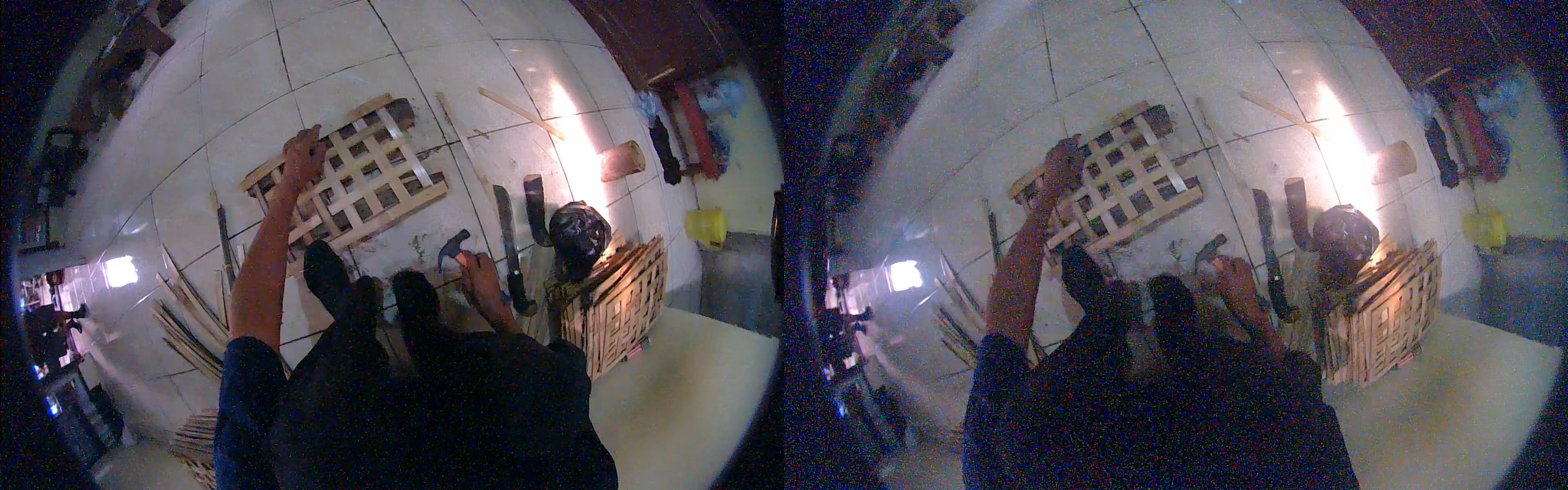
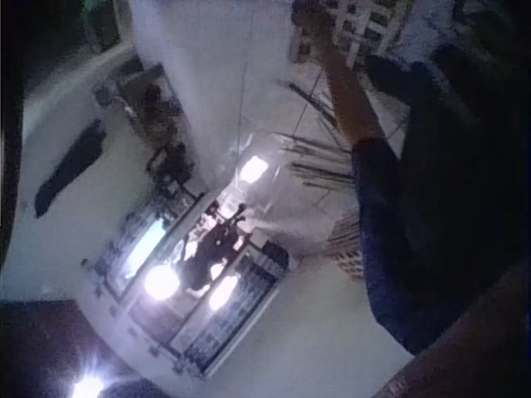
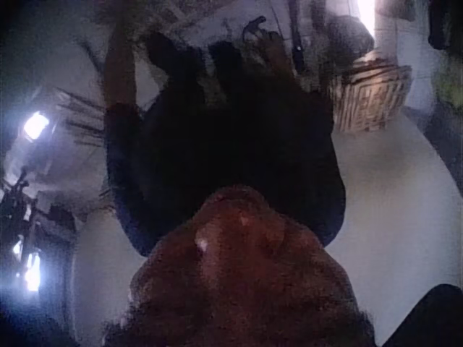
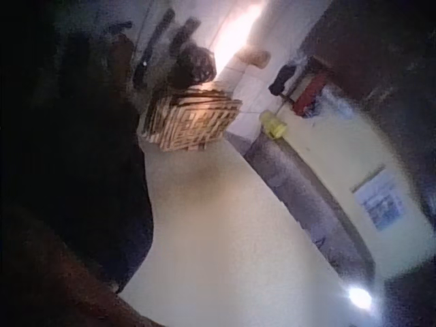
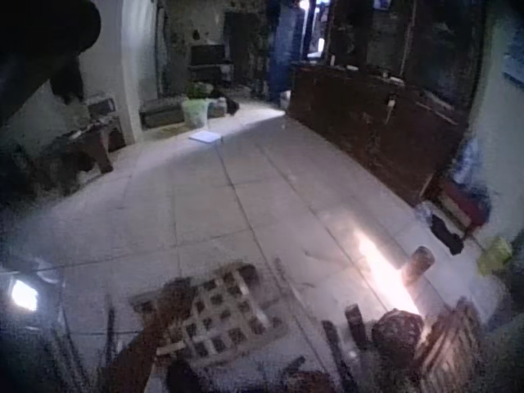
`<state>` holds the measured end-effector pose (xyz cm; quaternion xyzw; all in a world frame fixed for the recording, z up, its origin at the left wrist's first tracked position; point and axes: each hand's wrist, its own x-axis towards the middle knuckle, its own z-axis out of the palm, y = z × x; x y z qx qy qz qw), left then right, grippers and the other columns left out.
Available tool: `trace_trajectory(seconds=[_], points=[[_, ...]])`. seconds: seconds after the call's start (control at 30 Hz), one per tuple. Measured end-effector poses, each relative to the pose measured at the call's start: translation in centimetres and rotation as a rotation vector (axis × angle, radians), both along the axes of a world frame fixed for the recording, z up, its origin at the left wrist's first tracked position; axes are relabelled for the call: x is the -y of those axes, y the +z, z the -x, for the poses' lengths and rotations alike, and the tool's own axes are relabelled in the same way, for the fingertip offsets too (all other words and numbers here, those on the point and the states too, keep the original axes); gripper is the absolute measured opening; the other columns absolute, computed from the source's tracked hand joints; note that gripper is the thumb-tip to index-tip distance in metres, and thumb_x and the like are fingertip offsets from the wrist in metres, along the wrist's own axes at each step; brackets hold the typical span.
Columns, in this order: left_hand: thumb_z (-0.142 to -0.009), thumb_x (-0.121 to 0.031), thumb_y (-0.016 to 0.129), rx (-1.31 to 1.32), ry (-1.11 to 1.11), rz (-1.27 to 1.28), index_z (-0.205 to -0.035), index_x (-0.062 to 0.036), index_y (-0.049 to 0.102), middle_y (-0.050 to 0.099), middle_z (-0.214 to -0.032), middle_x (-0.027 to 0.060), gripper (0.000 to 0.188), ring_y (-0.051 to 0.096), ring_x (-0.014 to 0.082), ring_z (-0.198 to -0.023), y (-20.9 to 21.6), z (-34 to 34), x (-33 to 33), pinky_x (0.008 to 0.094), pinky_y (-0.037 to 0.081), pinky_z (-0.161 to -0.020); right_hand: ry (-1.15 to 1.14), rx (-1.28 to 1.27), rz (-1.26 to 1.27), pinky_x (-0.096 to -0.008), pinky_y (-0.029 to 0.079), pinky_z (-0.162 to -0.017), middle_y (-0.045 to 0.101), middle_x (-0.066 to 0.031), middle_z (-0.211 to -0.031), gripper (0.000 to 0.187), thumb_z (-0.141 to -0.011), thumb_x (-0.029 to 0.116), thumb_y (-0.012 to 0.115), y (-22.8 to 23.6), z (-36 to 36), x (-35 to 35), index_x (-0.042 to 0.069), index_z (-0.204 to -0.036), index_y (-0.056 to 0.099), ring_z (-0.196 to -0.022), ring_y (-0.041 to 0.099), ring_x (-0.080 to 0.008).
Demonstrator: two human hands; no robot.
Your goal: The person sits on the floor and assembles a wooden lattice panel by hand. They place thin wooden strips into a grid pattern and use a hammer to secure them in place.
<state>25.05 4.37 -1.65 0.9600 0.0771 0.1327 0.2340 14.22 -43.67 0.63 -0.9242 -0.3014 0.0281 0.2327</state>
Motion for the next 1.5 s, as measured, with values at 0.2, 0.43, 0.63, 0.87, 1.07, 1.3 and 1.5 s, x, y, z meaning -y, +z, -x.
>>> trace_trajectory(seconds=[0.2, 0.43, 0.63, 0.87, 1.07, 1.3, 1.5], points=[[-0.082, -0.027, 0.057, 0.045, -0.038, 0.054, -0.126, -0.009, 0.056, 0.058, -0.123, 0.0166, 0.048, 0.052, 0.0346, -0.115, 0.4, 0.6, 0.9, 0.0483, 0.034, -0.101, -0.172, -0.278, -0.161, -0.0403, 0.045, -0.069, 0.057, -0.0187, -0.088, 0.025, -0.095, 0.015, 0.05, 2.2, 0.9, 0.2, 0.0, -0.114, 0.055, -0.079, 0.057, -0.0341], [-0.09, -0.03, 0.052, -0.045, 0.016, -0.283, -0.138, -0.0116, 0.042, 0.042, -0.142, 0.0152, 0.053, 0.039, 0.033, -0.131, 0.3, 2.7, 2.1, 0.0507, 0.027, -0.108, -0.222, -0.382, -0.331, -0.0401, 0.048, -0.067, 0.063, -0.0199, -0.083, 0.03, -0.096, 0.022, 0.052, 10.2, -4.0, -5.3, 0.001, -0.117, 0.052, -0.074, 0.062, -0.0355], [-0.096, -0.04, 0.041, -0.017, 0.098, -0.414, -0.144, -0.007, 0.03, 0.029, -0.151, 0.0114, 0.06, 0.03, 0.03, -0.138, 0.6, 4.1, 4.9, 0.0527, 0.022, -0.111, -0.113, -0.256, -0.253, -0.0454, 0.048, -0.065, 0.061, -0.0258, -0.084, 0.03, -0.096, 0.02, 0.05, 12.0, -10.1, -10.7, 0.003, -0.121, 0.048, -0.074, 0.061, -0.0423], [-0.094, -0.042, 0.044, -0.196, 0.173, -0.462, -0.146, -0.0101, 0.027, 0.027, -0.152, 0.0088, 0.064, 0.025, 0.0265, -0.14, 2.6, 4.0, 6.3, 0.0511, 0.017, -0.113, 0.15, -0.027, 0.057, -0.0489, 0.051, -0.064, 0.064, -0.023, -0.092, 0.033, -0.093, 0.017, 0.052, 11.6, -15.6, -17.7, 0.006, -0.124, 0.046, -0.078, 0.064, -0.0399], [-0.094, -0.042, 0.045, -0.146, 0.178, -0.32, -0.147, -0.0118, 0.026, 0.025, -0.153, 0.0077, 0.064, 0.024, 0.0262, -0.141, 2.3, 4.2, 6.6, 0.0523, 0.017, -0.113, 0.383, 0.298, -0.076, -0.0465, 0.052, -0.058, 0.066, -0.0175, -0.092, 0.035, -0.092, 0.019, 0.051, 8.9, -15.4, -21.9, 0.01, -0.126, 0.046, -0.072, 0.065, -0.0352], [-0.094, -0.043, 0.044, -0.167, 0.195, -0.332, -0.147, -0.0117, 0.024, 0.026, -0.151, 0.0081, 0.065, 0.025, 0.0291, -0.14, 2.3, 3.7, 6.7, 0.0543, 0.019, -0.112, 0.054, -0.025, 0.114, -0.0487, 0.049, -0.056, 0.062, -0.0182, -0.074, 0.035, -0.097, 0.021, 0.042, 7.7, -19.5, -19.9, 0.011, -0.129, 0.039, -0.067, 0.062, -0.039], [-0.094, -0.044, 0.043, -0.233, 0.188, -0.344, -0.147, -0.0111, 0.023, 0.027, -0.151, 0.0092, 0.065, 0.024, 0.0292, -0.14, 2.3, 3.6, 6.5, 0.0552, 0.018, -0.112, 0.104, 0.022, -0.15, -0.0523, 0.045, -0.055, 0.06, -0.0231, -0.069, 0.024, -0.098, 0.025, 0.043, 7.2, -18.1, -20.7, 0.005, -0.112, 0.045, -0.065, 0.059, -0.046]])
